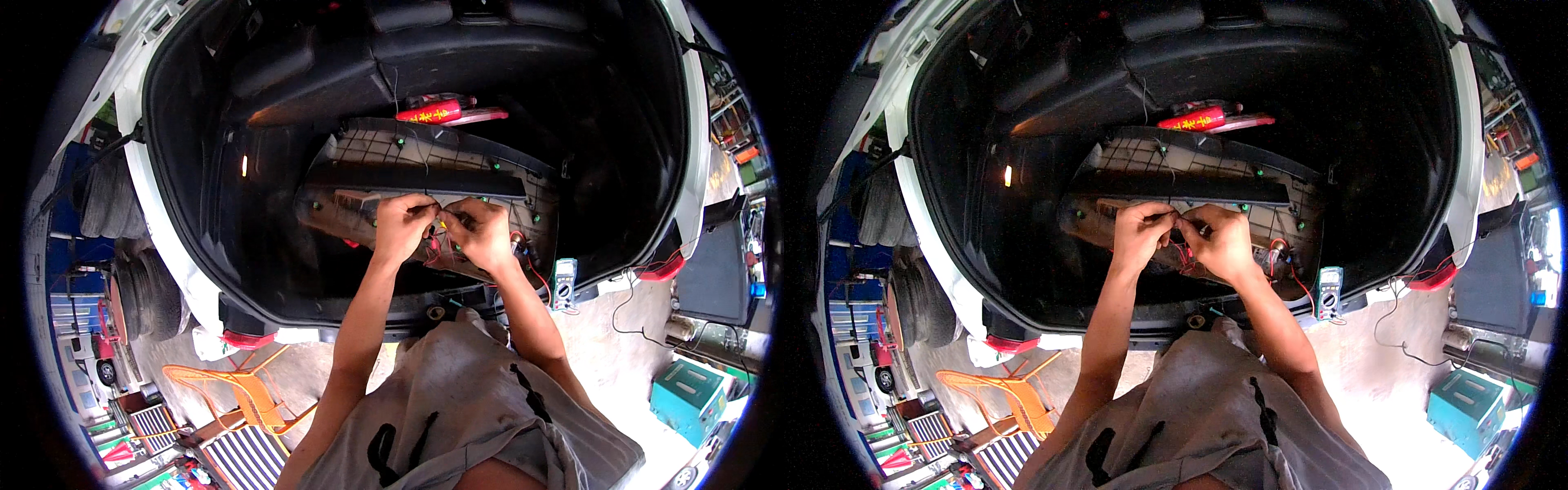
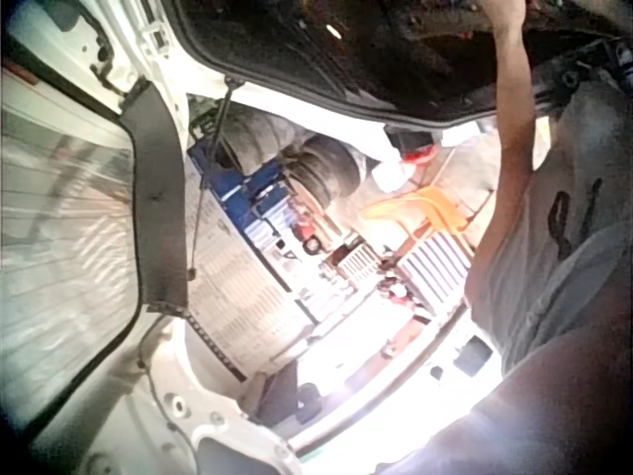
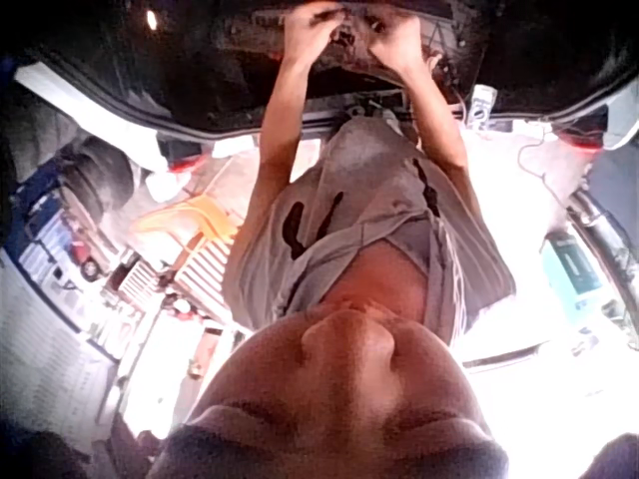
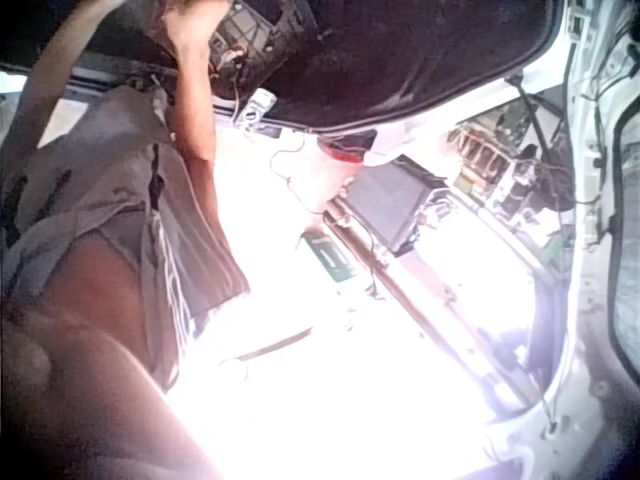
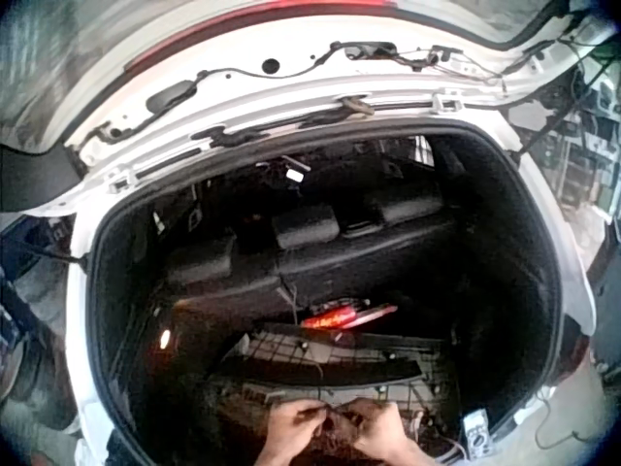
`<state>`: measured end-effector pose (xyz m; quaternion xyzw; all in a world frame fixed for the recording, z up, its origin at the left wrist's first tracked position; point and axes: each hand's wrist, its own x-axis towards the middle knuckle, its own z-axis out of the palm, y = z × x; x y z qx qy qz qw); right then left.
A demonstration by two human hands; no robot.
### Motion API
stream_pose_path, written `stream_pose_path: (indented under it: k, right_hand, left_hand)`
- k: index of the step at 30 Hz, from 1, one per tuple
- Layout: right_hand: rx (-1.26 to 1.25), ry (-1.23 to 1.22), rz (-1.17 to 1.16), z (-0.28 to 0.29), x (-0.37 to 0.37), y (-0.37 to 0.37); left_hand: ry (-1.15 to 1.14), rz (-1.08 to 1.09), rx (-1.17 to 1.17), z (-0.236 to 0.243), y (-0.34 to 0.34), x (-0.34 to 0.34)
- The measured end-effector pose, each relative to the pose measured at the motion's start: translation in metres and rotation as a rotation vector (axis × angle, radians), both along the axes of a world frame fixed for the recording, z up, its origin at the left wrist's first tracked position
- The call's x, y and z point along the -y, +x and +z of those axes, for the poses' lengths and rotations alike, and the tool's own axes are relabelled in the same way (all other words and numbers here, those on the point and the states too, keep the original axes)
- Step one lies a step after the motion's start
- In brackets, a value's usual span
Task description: The person works on the exposed wiring of a car's rear deck assembly in the open trunk. They use a multimeter to test connections and a wire stripper to prepare wires, then connect and secure the wiring harness along the trunk lid.
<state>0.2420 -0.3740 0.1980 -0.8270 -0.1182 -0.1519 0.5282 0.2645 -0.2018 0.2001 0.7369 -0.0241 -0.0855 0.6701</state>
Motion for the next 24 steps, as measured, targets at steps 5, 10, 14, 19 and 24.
stream_pose_path:
  k: [5,10,14,19,24]
  right_hand:
    - [0.346,-0.148,0.105,0.027,0.019,0.004]
    - [0.326,-0.256,0.150,0.019,0.024,0.013]
    - [0.497,-0.236,-0.012,0.027,0.028,0.003]
    - [0.565,-0.363,0.119,0.031,0.028,-0.001]
    - [0.555,-0.430,0.211,0.029,0.034,0.002]
  left_hand:
    - [-0.128,-0.071,-0.096,0.006,-0.004,-0.005]
    - [-0.176,-0.124,-0.152,0.012,-0.007,-0.005]
    - [-0.064,-0.090,-0.046,0.011,-0.010,-0.003]
    - [0.083,-0.093,0.092,0.013,-0.012,0.001]
    - [0.218,-0.095,0.221,0.018,-0.018,0.006]
